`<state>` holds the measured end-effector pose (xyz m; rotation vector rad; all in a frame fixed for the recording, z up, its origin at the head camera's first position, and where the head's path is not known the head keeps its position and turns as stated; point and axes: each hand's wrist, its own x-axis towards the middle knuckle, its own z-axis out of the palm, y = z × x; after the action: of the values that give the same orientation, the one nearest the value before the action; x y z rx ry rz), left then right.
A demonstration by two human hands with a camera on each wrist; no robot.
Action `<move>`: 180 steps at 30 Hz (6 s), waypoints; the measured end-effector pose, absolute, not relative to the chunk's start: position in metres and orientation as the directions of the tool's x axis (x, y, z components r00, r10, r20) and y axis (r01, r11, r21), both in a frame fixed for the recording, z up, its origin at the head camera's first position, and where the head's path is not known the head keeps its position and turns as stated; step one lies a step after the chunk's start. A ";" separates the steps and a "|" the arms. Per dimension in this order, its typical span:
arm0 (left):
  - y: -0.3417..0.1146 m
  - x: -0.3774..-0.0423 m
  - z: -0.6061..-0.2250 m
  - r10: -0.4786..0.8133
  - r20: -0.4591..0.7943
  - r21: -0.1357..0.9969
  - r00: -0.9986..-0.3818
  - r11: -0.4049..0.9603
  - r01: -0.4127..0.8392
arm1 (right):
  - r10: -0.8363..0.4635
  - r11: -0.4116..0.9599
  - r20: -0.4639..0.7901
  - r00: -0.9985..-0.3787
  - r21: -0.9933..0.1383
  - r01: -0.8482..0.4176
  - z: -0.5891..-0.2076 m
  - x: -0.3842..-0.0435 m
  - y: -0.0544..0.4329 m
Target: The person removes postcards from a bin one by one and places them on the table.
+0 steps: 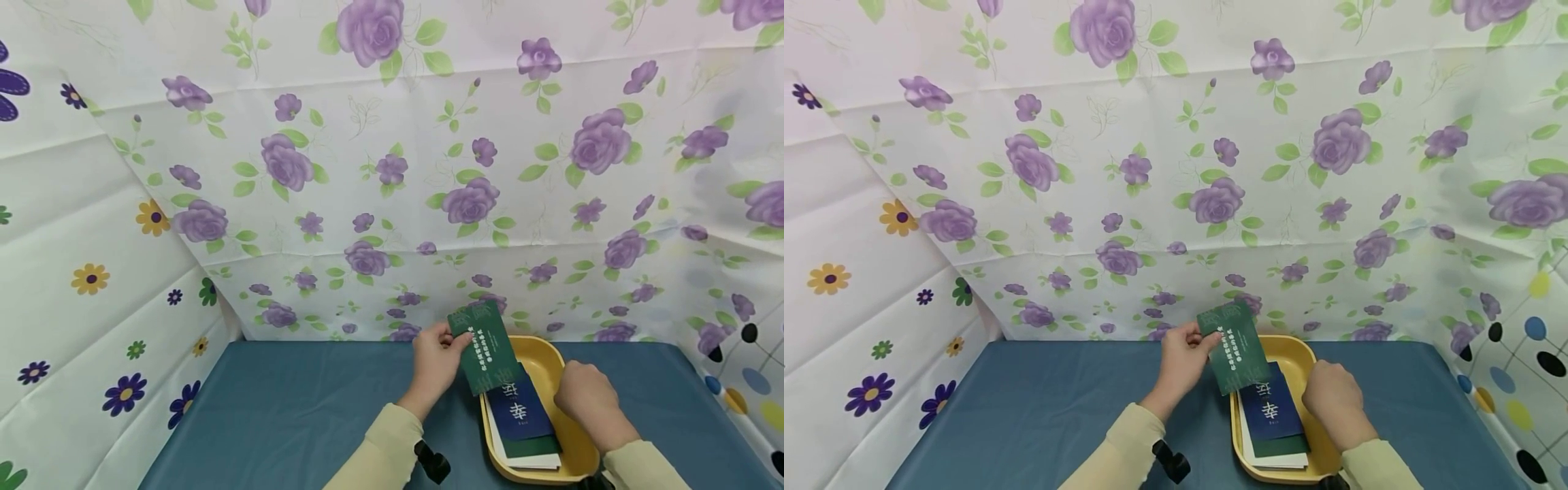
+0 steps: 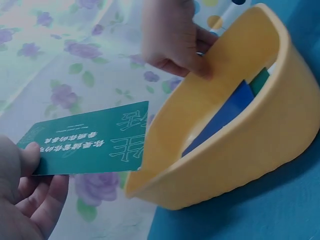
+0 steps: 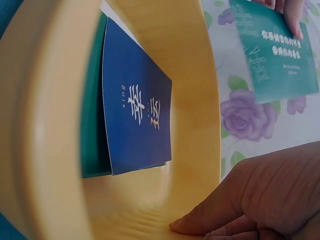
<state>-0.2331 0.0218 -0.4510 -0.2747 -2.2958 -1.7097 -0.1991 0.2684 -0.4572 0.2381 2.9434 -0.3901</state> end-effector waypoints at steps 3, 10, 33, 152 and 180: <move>0.013 -0.236 -0.448 -0.037 0.326 0.911 -0.945 0.280 0.303 | 0.139 0.949 -0.192 -0.972 -0.254 0.186 -0.457 -0.199 0.269; -0.013 -0.243 -0.446 -0.116 0.322 0.907 -0.940 0.323 0.271 | 0.146 0.930 -0.241 -0.959 -0.296 0.216 -0.458 -0.197 0.270; -0.037 -0.251 -0.513 -0.022 -0.027 0.823 -0.999 0.567 -0.035 | 0.145 0.899 -0.235 -0.961 -0.374 0.227 -0.458 -0.195 0.275; 0.146 -0.200 -0.487 0.143 -0.111 -0.087 -0.983 0.984 0.153 | 0.143 0.932 -0.237 -0.961 -0.294 0.211 -0.460 -0.204 0.273; 0.135 -0.204 -0.493 0.253 -0.010 -0.018 -0.967 0.967 0.254 | 0.162 0.930 -0.250 -0.955 -0.284 0.232 -0.462 -0.205 0.273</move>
<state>-0.2042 0.1346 -0.4934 -0.4025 -3.1233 0.0301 -0.2052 0.2733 -0.4622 0.2968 2.8659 -0.4616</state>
